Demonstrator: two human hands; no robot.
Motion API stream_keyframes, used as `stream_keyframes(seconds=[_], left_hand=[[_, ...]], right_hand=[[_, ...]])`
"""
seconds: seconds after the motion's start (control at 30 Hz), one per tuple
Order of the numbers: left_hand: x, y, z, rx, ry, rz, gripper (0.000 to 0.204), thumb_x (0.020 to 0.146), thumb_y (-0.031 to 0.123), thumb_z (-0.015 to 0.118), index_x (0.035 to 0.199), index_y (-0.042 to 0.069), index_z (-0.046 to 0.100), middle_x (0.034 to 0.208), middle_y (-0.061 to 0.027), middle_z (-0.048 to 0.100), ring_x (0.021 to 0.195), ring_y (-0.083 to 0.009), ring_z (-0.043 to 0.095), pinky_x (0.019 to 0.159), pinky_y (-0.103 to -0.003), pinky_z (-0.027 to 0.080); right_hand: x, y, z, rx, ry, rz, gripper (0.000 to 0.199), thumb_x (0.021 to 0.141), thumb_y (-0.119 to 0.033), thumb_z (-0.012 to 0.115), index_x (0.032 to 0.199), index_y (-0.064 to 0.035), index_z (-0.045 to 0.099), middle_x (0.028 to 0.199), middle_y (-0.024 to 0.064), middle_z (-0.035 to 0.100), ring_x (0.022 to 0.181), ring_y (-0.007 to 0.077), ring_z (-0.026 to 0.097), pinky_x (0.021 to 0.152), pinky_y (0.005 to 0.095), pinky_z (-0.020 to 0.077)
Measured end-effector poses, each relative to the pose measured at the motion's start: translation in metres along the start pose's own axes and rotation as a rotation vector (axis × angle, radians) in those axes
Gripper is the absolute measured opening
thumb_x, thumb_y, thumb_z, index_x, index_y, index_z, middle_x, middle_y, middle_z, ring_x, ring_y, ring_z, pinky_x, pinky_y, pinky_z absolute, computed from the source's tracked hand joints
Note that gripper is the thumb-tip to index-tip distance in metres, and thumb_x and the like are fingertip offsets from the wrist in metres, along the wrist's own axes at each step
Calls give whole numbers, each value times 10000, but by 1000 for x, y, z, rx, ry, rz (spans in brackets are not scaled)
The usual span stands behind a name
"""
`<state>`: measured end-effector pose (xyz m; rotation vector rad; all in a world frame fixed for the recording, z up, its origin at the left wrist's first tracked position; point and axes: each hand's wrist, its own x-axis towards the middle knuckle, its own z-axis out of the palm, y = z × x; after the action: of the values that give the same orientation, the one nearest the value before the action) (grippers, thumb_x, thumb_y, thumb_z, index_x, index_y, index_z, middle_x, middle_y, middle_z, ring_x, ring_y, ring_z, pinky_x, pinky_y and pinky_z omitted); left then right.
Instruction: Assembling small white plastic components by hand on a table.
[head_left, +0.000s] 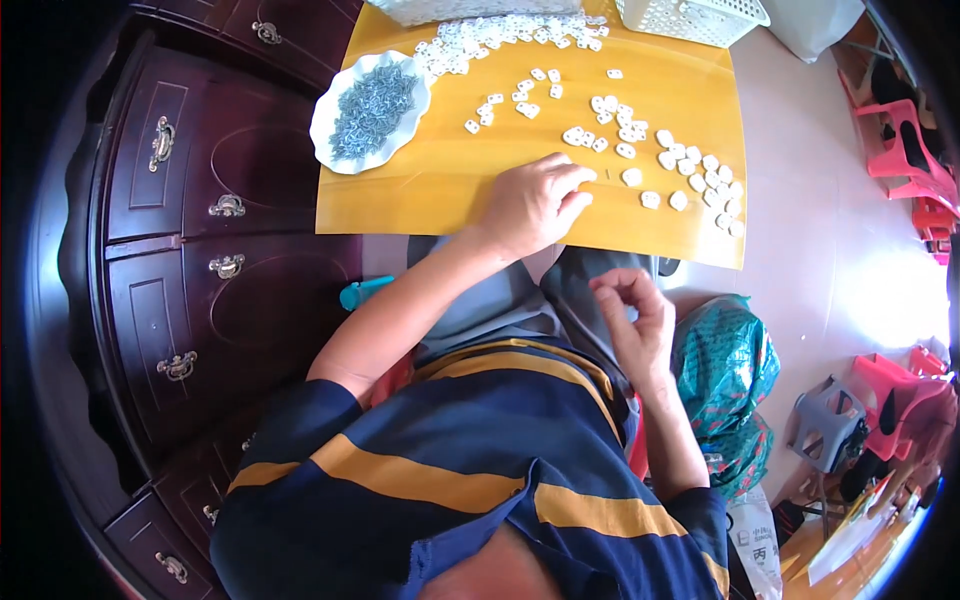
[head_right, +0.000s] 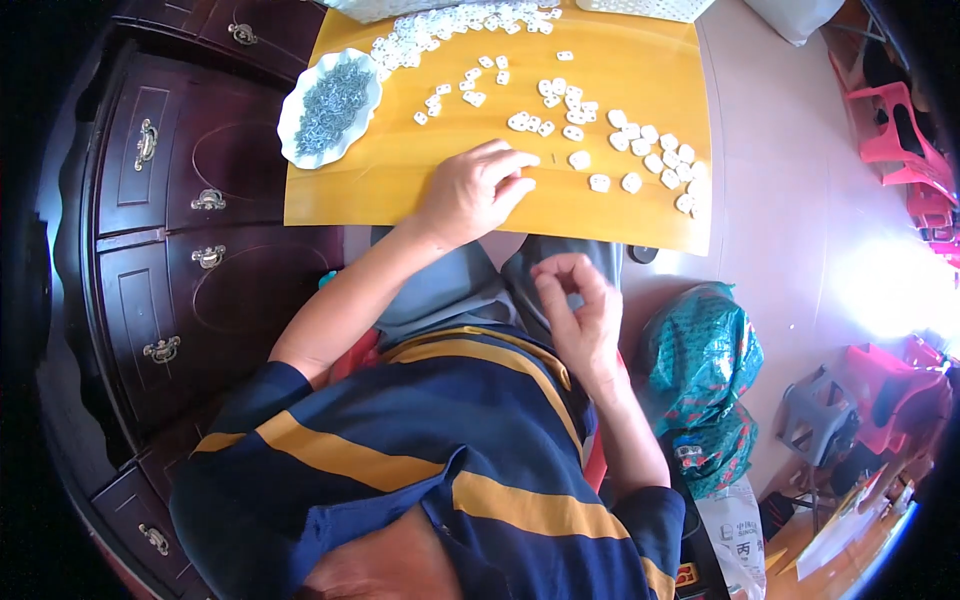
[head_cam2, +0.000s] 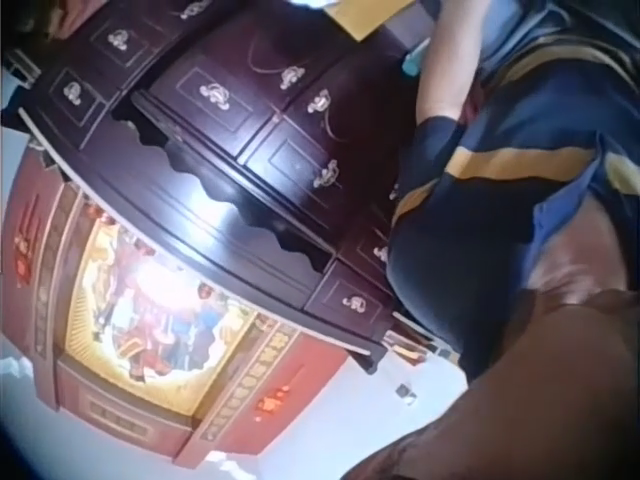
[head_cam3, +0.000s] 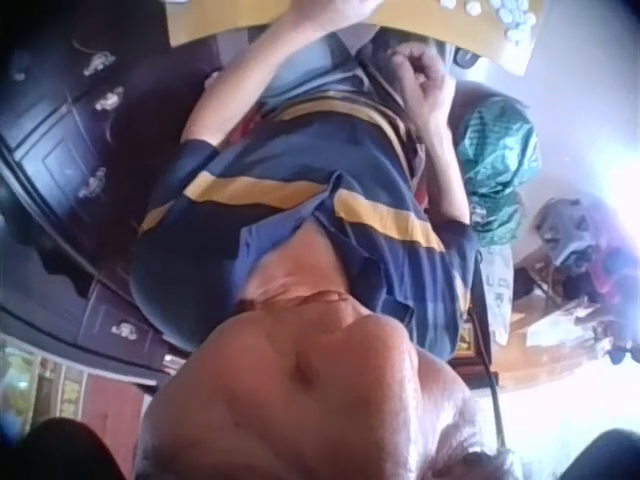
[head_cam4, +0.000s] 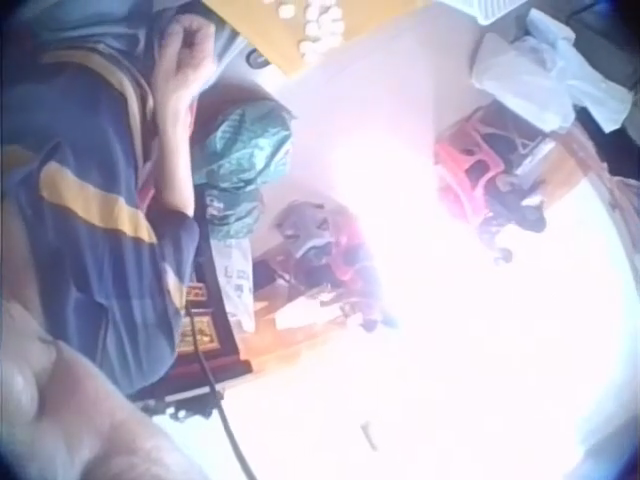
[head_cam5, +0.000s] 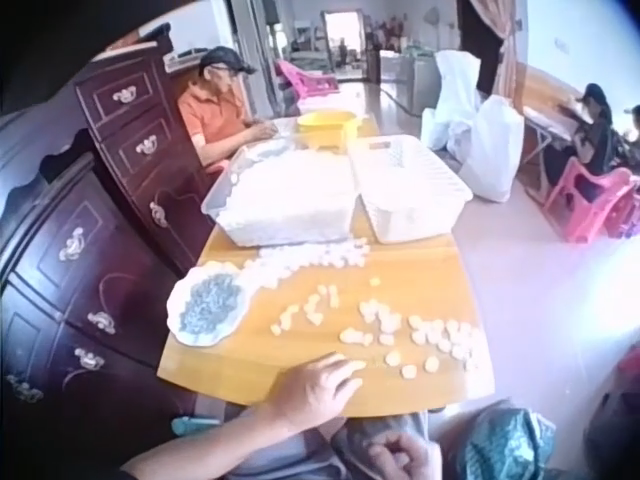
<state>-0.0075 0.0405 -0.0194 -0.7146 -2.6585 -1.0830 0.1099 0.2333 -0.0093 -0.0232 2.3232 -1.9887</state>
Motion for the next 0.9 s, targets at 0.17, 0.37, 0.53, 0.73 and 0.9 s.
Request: stream_keyframes(seconds=[0.17, 0.37, 0.53, 0.73, 0.9], left_hand=[[12, -2, 2, 24, -11, 18, 174, 889, 147, 726, 1054, 93, 735, 937, -99, 701, 799, -314, 696, 687, -414, 571], [29, -1, 13, 39, -44, 54, 129, 901, 175, 696, 998, 94, 716, 913, -101, 674, 798, -309, 701, 671, -434, 573], [29, -4, 23, 53, -18, 91, 73, 906, 141, 697, 894, 74, 670, 866, -99, 637, 780, -315, 687, 657, -439, 561], [18, -3, 8, 25, -52, 48, 98, 932, 125, 674, 916, 53, 610, 908, -128, 645, 796, -351, 680, 659, -455, 541], [10, -7, -7, -271, 66, -73, 64, 950, 44, 644, 927, 29, 586, 861, -157, 627, 774, -367, 651, 666, -424, 510]], right_hand=[[72, -4, -14, -176, 152, -184, 67, 946, -40, 685, 1000, -3, 703, 859, 70, 720, 741, 119, 644, 727, 272, 527], [118, -12, -14, -511, 244, -289, 86, 920, -53, 712, 1006, -41, 713, 848, 98, 694, 679, 185, 651, 658, 317, 529], [122, 10, -13, -688, 175, -344, 104, 891, -110, 733, 995, -112, 733, 841, 111, 641, 753, 316, 665, 678, 415, 532], [121, 15, -28, -784, 214, -367, 95, 892, -79, 713, 982, -96, 740, 874, 117, 636, 821, 337, 649, 745, 443, 526], [125, 7, -26, -692, 208, -317, 155, 879, -48, 710, 1031, -74, 730, 886, 123, 642, 832, 340, 649, 770, 454, 523]])
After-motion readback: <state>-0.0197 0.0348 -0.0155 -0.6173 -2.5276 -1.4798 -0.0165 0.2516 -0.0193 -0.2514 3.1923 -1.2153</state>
